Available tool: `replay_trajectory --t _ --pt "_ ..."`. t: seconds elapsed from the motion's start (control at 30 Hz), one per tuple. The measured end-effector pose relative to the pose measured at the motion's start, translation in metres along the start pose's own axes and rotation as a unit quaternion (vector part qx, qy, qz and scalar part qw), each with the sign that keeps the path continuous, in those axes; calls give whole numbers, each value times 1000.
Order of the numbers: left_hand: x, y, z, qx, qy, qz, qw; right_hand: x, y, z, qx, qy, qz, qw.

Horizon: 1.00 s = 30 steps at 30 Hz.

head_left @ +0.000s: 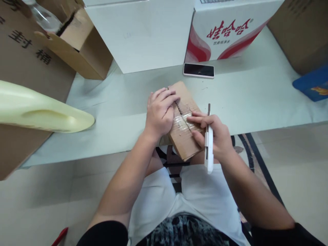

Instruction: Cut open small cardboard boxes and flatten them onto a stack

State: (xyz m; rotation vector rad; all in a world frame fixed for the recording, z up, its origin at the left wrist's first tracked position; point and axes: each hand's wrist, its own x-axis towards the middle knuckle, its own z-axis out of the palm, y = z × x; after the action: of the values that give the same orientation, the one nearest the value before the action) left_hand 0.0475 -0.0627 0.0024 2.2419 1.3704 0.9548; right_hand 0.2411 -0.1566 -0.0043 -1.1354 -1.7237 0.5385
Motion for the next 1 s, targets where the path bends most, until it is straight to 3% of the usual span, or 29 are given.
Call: replay_trajectory --t 0.13,0.2,0.27,0.5,0.67,1.0 --pt "1 3 -1 6 2 -6 1000 2 -22 -2 120 117 11 986" --pt "2 3 0 7 4 -1 1000 8 -35 -4 208 132 52 968" --pt "2 1 1 8 5 1 1000 15 -41 -4 230 117 91 962" --pt "2 5 3 6 4 -20 1000 34 -33 1 25 11 119 993" --pt "2 7 3 4 -3 -27 1000 42 -44 0 -113 12 114 987" --pt "1 6 5 2 6 -20 1000 46 -45 4 -197 -24 138 970"
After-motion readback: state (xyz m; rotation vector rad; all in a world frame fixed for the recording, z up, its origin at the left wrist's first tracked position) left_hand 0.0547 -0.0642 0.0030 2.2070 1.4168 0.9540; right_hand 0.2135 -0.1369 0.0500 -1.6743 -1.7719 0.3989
